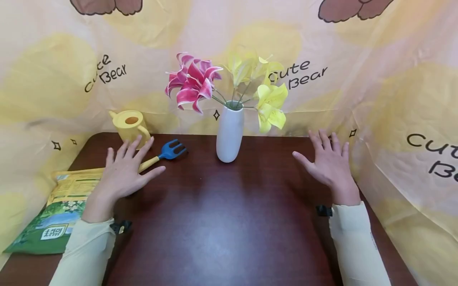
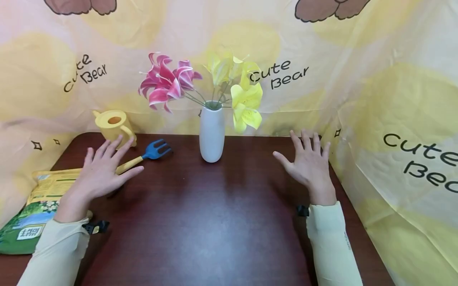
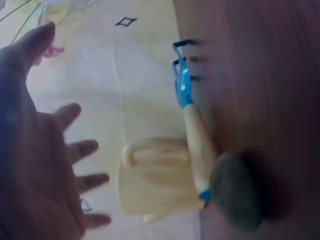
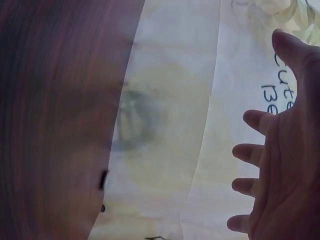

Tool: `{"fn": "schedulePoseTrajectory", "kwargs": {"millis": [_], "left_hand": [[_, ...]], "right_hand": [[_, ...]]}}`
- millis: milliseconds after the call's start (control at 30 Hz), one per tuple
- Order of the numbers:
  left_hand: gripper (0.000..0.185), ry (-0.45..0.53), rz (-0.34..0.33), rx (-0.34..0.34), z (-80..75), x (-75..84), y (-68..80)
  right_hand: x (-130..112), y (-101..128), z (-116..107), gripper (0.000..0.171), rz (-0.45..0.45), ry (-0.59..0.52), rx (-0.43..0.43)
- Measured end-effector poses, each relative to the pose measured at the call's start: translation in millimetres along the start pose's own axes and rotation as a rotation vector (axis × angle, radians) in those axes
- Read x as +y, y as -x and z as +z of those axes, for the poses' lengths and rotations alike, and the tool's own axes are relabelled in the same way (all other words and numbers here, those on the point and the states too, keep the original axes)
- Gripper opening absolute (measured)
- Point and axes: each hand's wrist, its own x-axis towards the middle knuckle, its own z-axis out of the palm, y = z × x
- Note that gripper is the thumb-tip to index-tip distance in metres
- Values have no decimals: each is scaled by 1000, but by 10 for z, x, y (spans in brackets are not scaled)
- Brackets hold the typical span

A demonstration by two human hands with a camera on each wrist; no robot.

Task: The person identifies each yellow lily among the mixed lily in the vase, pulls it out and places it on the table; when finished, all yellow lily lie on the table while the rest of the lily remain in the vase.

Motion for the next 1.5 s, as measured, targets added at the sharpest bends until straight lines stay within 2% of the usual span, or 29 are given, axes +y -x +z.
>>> {"fn": "schedulePoseTrajectory", "kwargs": {"millis": [67, 133, 200, 267, 333, 400, 467, 533, 633, 733, 833, 900, 1000, 1133, 1233, 1500], "left_hand": [[97, 66, 68, 41, 45, 51, -77], [86, 153, 164, 101, 85, 162, -224], [73, 274, 247, 159, 144, 319, -417], [61, 403, 289, 180, 218, 491, -623], [58, 563, 288, 162, 346, 647, -843], [62, 732, 241, 105, 495, 791, -1036], [70, 892, 175, 49, 652, 922, -1203], [75, 1016, 137, 19, 787, 1018, -1332], [78, 1115, 135, 5, 922, 1103, -1480], [75, 1157, 160, -27, 1002, 1144, -1561], [75, 1173, 177, -54, 1046, 1170, -1572], [76, 1172, 192, -44, 1055, 1191, -1553], [77, 1160, 209, 9, 1056, 1225, -1527], [77, 1146, 209, 83, 1079, 1283, -1499], [79, 1133, 204, 112, 1115, 1292, -1487], [85, 1103, 224, 79, 1193, 1287, -1468]], "right_hand": [[-69, -24, 13, 100, -34, -6, 23], [-181, -43, 16, 93, -92, -37, 76], [-350, -68, 52, 83, -175, -112, 157], [-580, -94, 120, 69, -261, -230, 246], [-856, -119, 213, 53, -322, -392, 330], [-1141, -152, 331, 37, -338, -585, 391], [-1412, -191, 450, 26, -295, -793, 429], [-1654, -265, 573, 22, -228, -999, 474], [-1974, -413, 686, 23, -109, -1291, 567], [-2212, -561, 714, 23, -20, -1493, 703], [-2370, -660, 686, 24, 58, -1604, 805], [-2450, -719, 650, 23, 114, -1675, 839], [-2540, -798, 595, 23, 195, -1749, 848], [-2595, -865, 547, 21, 277, -1772, 831], [-2622, -900, 537, 14, 309, -1769, 835], [-2621, -954, 505, 8, 296, -1733, 880]]}}
